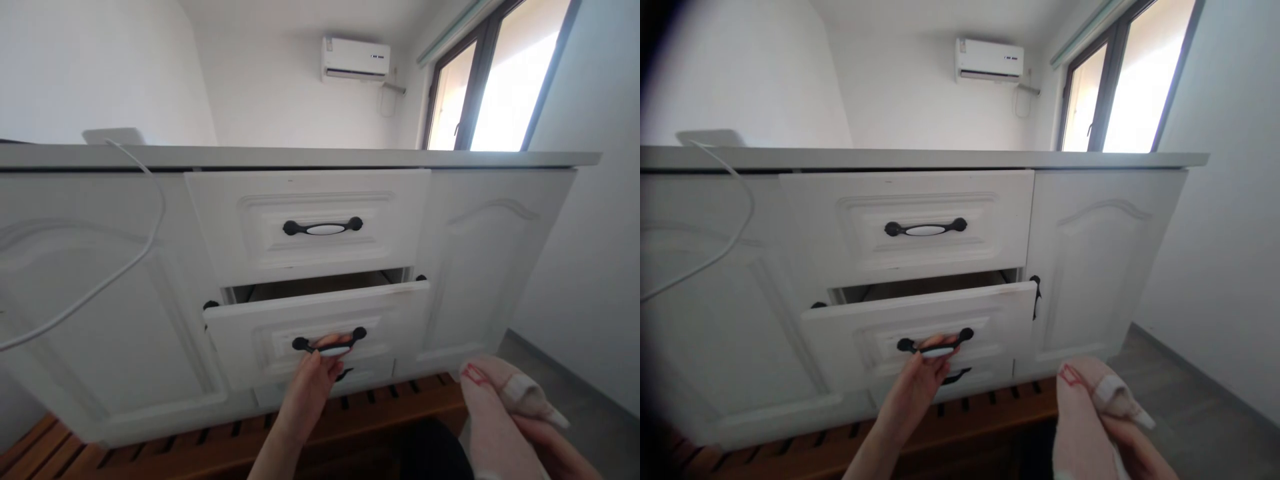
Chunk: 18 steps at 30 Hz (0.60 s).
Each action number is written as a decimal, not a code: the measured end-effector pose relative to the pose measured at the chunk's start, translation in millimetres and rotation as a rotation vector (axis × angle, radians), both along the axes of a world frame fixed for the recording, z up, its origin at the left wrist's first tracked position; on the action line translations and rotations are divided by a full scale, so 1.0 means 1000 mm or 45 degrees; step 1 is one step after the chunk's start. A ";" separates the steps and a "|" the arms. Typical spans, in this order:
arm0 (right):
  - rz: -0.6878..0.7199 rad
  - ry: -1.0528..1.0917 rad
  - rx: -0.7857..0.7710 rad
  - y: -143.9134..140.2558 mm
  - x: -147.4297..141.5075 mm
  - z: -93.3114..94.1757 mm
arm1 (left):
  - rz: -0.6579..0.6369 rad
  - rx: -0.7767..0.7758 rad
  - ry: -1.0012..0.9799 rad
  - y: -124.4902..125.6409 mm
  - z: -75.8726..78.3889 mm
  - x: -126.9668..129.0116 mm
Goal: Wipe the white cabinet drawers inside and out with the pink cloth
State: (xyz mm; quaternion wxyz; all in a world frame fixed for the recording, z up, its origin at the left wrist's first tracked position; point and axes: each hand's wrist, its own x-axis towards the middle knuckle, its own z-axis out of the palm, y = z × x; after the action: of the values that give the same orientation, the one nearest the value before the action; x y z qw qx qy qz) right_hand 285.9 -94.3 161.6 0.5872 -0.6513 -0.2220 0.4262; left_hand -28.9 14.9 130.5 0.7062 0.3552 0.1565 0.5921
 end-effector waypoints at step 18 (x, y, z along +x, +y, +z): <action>-0.423 -1.337 1.158 0.190 -0.112 0.028 | 0.272 -0.508 0.358 -0.021 -0.080 -0.004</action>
State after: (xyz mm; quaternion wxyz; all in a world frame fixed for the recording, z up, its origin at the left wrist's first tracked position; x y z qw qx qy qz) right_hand 173.6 95.9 189.6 0.6734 -0.4862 -0.5291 -0.1736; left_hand -32.6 -6.0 50.7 0.6671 0.2690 0.4033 0.5657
